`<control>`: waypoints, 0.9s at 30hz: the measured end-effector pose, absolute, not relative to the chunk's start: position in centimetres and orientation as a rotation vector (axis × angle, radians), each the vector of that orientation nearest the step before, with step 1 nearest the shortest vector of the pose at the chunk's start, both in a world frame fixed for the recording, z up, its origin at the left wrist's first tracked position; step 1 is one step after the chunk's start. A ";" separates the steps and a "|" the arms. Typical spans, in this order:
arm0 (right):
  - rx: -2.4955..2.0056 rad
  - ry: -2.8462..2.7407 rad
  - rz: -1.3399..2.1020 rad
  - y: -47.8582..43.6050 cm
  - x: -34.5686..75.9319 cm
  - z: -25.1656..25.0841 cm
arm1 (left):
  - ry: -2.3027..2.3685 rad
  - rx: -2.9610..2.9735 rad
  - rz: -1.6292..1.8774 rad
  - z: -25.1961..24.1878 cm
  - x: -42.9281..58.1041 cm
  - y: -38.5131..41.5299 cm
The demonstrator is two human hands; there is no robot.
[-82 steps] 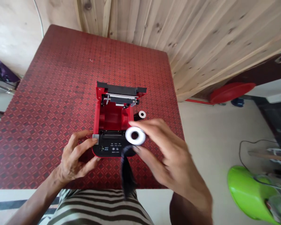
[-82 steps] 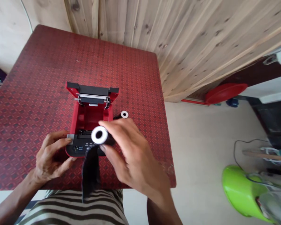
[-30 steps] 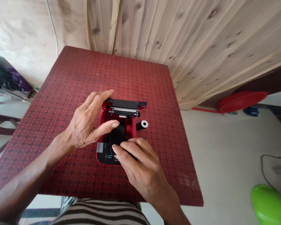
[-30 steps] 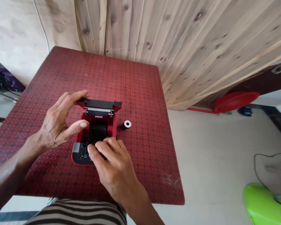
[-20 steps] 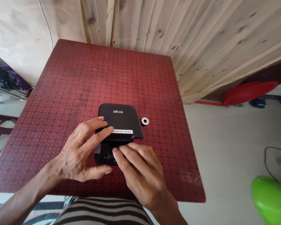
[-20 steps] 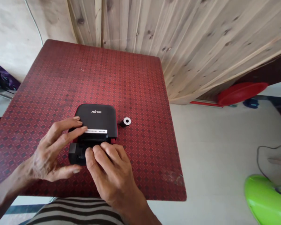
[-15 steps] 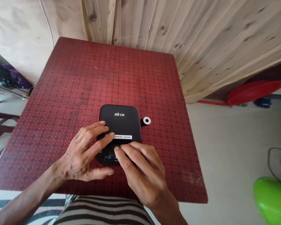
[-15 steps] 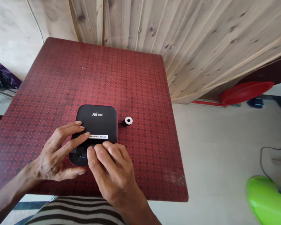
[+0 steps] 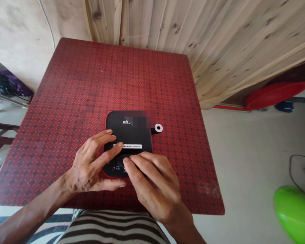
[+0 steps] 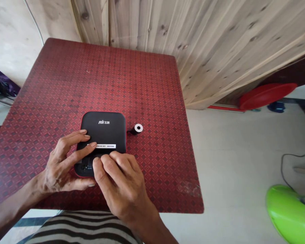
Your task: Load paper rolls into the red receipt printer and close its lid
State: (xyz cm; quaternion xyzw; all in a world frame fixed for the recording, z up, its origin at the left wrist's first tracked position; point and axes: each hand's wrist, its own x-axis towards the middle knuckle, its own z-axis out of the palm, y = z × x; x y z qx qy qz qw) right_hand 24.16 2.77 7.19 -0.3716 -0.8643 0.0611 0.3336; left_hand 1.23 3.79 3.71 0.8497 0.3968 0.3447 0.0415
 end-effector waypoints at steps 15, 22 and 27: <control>-1.149 -1.884 0.132 0.3 26.3 5.5 | 1.309 2.504 1.253 2.6 0.5 1.0; -1.268 -1.760 0.387 -1.2 26.4 1.7 | 1.369 2.515 1.218 1.0 0.0 -0.7; -1.262 -1.779 0.368 -0.4 26.7 1.6 | 1.371 2.484 1.237 1.0 0.4 -0.1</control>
